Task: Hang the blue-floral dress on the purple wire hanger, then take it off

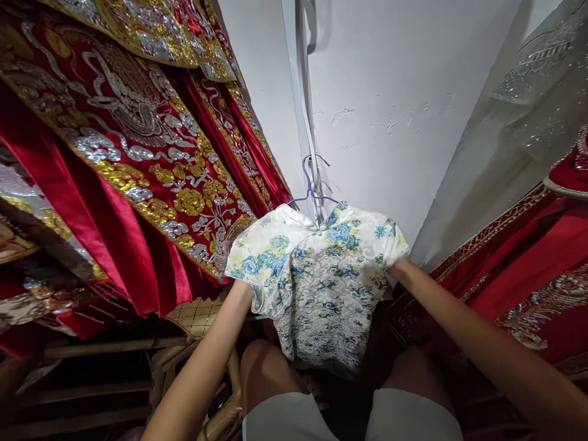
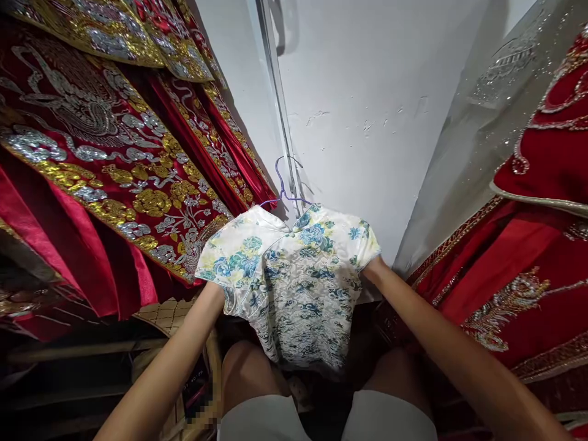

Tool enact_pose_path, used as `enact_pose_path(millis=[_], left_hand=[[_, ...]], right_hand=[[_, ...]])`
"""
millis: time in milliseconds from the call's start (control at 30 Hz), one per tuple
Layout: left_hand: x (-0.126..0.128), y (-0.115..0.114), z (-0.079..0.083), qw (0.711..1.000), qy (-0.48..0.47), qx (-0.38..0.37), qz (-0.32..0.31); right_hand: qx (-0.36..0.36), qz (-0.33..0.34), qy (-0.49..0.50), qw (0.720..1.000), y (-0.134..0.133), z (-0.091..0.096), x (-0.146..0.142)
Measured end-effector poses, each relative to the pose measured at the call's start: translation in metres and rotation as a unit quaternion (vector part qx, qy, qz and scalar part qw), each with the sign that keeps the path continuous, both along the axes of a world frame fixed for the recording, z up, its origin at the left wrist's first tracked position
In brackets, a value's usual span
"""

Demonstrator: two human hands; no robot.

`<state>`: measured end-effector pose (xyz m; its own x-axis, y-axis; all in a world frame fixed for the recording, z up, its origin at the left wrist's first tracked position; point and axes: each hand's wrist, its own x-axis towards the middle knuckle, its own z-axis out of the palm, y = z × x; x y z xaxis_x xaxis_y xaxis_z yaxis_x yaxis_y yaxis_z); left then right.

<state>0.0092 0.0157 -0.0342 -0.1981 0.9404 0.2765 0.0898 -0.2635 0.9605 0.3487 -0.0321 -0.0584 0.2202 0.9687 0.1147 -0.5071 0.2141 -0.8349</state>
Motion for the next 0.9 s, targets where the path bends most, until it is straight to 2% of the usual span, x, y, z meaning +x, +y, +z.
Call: enact_pose_path(millis=[100, 167, 200, 300, 400, 500, 567, 600, 633, 700, 733, 767, 800, 867, 900], left_hand=[[-0.006, -0.006, -0.002, 0.992, -0.118, 0.015, -0.037], [-0.009, -0.007, 0.001, 0.978, -0.196, 0.049, -0.057], [-0.011, -0.006, 0.004, 0.975, -0.203, 0.068, -0.056], [-0.017, 0.004, 0.018, 0.989, -0.100, 0.107, -0.029], [-0.018, 0.013, 0.025, 0.991, 0.040, 0.114, -0.062], [-0.008, 0.014, 0.016, 0.979, 0.130, 0.103, -0.121], [0.005, 0.011, 0.002, 0.978, 0.142, 0.106, -0.111], [0.013, 0.009, -0.006, 0.982, 0.127, 0.109, -0.087], [0.020, 0.007, -0.012, 0.987, 0.098, 0.113, -0.053], [0.035, 0.003, -0.020, 0.993, 0.017, 0.118, 0.011], [0.042, 0.000, -0.021, 0.992, -0.023, 0.119, 0.027], [0.049, -0.002, -0.019, 0.991, -0.061, 0.116, 0.026], [0.057, -0.006, -0.014, 0.989, -0.102, 0.108, 0.003], [0.074, -0.015, -0.001, 0.972, -0.202, 0.066, -0.101], [0.083, -0.021, 0.006, 0.952, -0.254, 0.031, -0.168]], right_hand=[[-0.021, -0.010, 0.029, 0.999, 0.014, 0.006, 0.014], [-0.016, -0.049, 0.032, 0.998, 0.019, 0.021, 0.022], [0.000, -0.069, 0.024, 0.997, 0.020, 0.032, 0.024], [0.079, -0.075, -0.025, 0.994, 0.019, 0.075, 0.021], [0.146, -0.035, -0.123, 0.981, 0.005, 0.108, -0.002], [0.171, 0.021, -0.262, 0.949, -0.029, 0.112, -0.034], [0.176, 0.070, -0.314, 0.930, -0.056, 0.107, -0.051], [0.188, 0.119, -0.343, 0.913, -0.069, 0.104, -0.057], [0.211, 0.189, -0.378, 0.881, -0.080, 0.102, -0.061], [0.265, 0.326, -0.457, 0.784, -0.095, 0.099, -0.064], [0.283, 0.365, -0.495, 0.736, -0.098, 0.096, -0.065], [0.291, 0.369, -0.531, 0.705, -0.098, 0.092, -0.064], [0.291, 0.331, -0.566, 0.696, -0.095, 0.086, -0.064], [0.287, 0.201, -0.638, 0.685, -0.085, 0.067, -0.064], [0.293, 0.133, -0.669, 0.670, -0.079, 0.054, -0.065]])
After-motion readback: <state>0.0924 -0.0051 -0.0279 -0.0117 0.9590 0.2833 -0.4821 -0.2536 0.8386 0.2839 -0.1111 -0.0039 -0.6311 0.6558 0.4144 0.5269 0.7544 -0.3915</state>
